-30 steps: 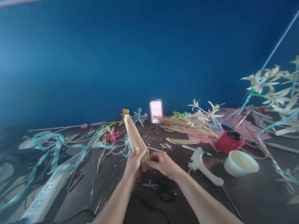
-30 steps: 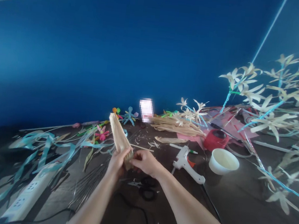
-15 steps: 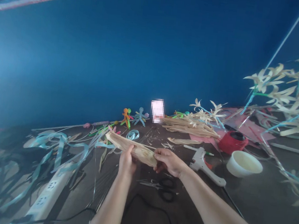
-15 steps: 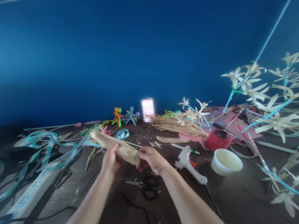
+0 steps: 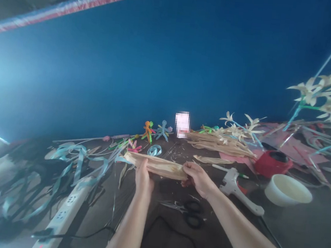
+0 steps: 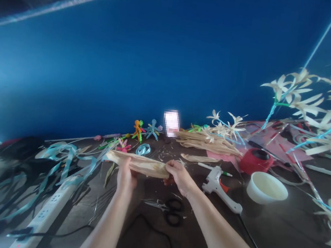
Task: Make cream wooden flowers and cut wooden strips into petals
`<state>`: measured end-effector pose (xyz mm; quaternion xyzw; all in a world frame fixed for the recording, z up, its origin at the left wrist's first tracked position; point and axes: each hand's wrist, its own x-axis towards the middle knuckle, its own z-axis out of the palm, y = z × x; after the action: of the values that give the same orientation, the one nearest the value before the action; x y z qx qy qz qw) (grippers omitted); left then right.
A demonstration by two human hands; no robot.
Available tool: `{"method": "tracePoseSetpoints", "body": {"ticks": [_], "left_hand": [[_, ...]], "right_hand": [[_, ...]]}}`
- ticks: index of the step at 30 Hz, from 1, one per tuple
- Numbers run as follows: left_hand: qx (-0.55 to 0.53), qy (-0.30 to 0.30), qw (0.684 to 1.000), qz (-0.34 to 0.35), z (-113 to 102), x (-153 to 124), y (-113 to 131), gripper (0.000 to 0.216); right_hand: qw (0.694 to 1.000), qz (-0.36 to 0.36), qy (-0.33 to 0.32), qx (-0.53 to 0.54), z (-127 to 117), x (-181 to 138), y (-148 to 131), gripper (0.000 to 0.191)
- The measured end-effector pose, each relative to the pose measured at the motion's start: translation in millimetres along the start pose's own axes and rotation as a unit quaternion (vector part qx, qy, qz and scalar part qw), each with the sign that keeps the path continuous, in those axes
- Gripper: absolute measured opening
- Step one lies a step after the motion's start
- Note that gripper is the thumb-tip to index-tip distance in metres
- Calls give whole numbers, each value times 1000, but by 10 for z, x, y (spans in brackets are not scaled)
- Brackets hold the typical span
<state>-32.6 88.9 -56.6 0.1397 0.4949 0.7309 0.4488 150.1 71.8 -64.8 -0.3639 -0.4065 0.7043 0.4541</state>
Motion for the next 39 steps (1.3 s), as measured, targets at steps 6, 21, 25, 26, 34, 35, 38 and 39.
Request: {"method": "tracePoseSetpoints", "body": {"ticks": [6,21,25,26,34,35,38,39], "left_hand": [[-7,-8,999,30,22,-4,69,22],[28,-184,980,-71,56,-151,-53,20],[61,-277,949,-138,91,-324,-177,19],[83,-294,941,-142,96,-353,-190,20],[252,-342,905,-11,93,-396,-209,20],[251,-336,908,4,94,-392,-212,20],[246,-329,911,20,106,-384,-207,20],[245,-330,911,22,111,-384,-201,20]], "right_hand": [[988,-76,116,66,-37,38,-26,23],[971,-231,41,-55,64,-84,-203,42],[946,-218,50,-236,169,-65,-55,21],[938,-220,70,-260,158,-54,-41,17],[935,-184,102,-287,42,-18,-24,20],[937,-173,78,-294,52,-21,-8,20],[944,-119,19,-306,74,-21,43,24],[950,-97,10,-297,76,-16,56,26]]}}
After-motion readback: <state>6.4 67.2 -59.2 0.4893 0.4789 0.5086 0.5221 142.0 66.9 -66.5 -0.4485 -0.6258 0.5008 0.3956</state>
